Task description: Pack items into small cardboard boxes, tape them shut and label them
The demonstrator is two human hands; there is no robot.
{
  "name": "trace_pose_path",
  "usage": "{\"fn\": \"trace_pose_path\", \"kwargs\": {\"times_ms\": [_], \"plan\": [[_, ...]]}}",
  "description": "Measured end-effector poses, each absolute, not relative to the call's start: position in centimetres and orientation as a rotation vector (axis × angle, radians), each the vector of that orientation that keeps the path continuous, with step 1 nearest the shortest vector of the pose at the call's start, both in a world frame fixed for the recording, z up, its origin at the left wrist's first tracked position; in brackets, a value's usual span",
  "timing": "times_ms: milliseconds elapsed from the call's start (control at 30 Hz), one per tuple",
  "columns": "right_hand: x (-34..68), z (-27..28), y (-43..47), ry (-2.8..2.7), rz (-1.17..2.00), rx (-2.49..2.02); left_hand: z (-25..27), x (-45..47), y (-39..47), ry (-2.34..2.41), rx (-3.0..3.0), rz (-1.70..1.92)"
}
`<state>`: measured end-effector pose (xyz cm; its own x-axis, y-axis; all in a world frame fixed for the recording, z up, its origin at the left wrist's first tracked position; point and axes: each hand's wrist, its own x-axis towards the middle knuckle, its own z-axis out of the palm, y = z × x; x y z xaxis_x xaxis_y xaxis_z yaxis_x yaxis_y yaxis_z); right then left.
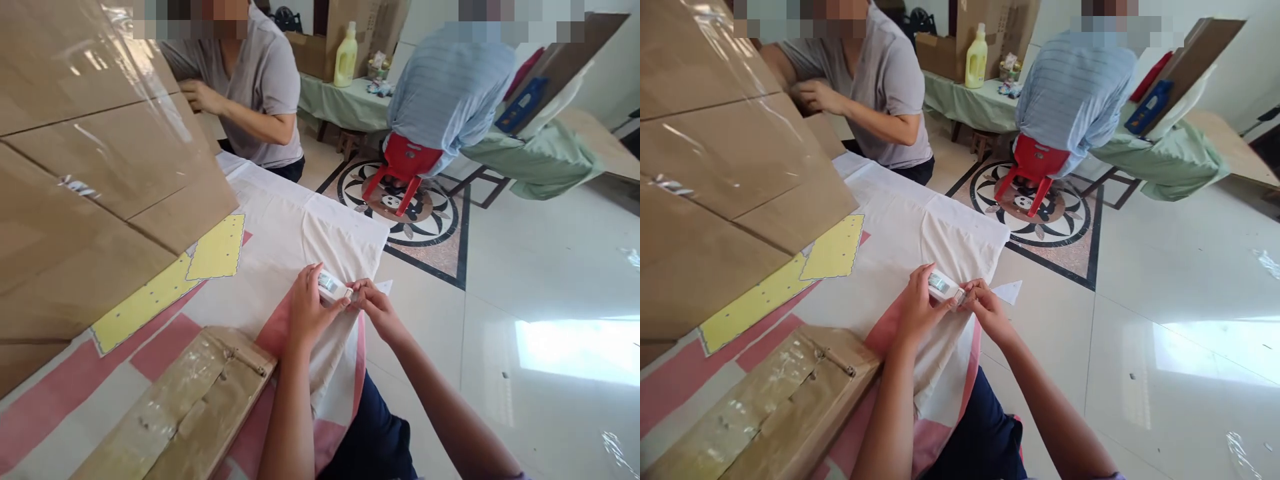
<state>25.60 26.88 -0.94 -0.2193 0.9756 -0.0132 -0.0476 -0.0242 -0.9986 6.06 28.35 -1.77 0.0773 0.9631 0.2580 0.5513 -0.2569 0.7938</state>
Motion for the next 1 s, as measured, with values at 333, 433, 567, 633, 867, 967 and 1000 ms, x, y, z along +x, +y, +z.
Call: {"fn": "trace_pose_path", "kwargs": {"times_ms": [333, 433, 567, 633, 867, 967, 1000], "plan": [[25.7, -1.7, 27.0, -1.403, 1.355, -1.019, -1.3, 7.8, 27.7, 1.594, 1.763, 1.119], [25.6, -1.9, 26.9, -1.387, 1.343, -1.002, -1.7, 8.2, 27.7, 1.624, 1.708, 1.128], [25.4, -2.7, 26.8, -1.365, 1.309, -1.007, -1.8, 8.6, 27.3, 1.612, 1.627, 1.098], [25.4, -3.1, 26.9, -1.362, 1.301, -1.002, -1.7, 8.8, 27.1, 1.608, 1.593, 1.092], [25.4, -3.5, 27.1, -1.387, 1.283, -1.011, -1.4, 9.6, 27.2, 1.640, 1.512, 1.156], [25.2, -3.5, 27.0, -1.330, 1.290, -0.979, -1.9, 9.7, 27.5, 1.627, 1.481, 1.189], [25.1, -3.4, 27.0, -1.309, 1.291, -0.974, -2.2, 9.7, 27.6, 1.628, 1.484, 1.205]]}}
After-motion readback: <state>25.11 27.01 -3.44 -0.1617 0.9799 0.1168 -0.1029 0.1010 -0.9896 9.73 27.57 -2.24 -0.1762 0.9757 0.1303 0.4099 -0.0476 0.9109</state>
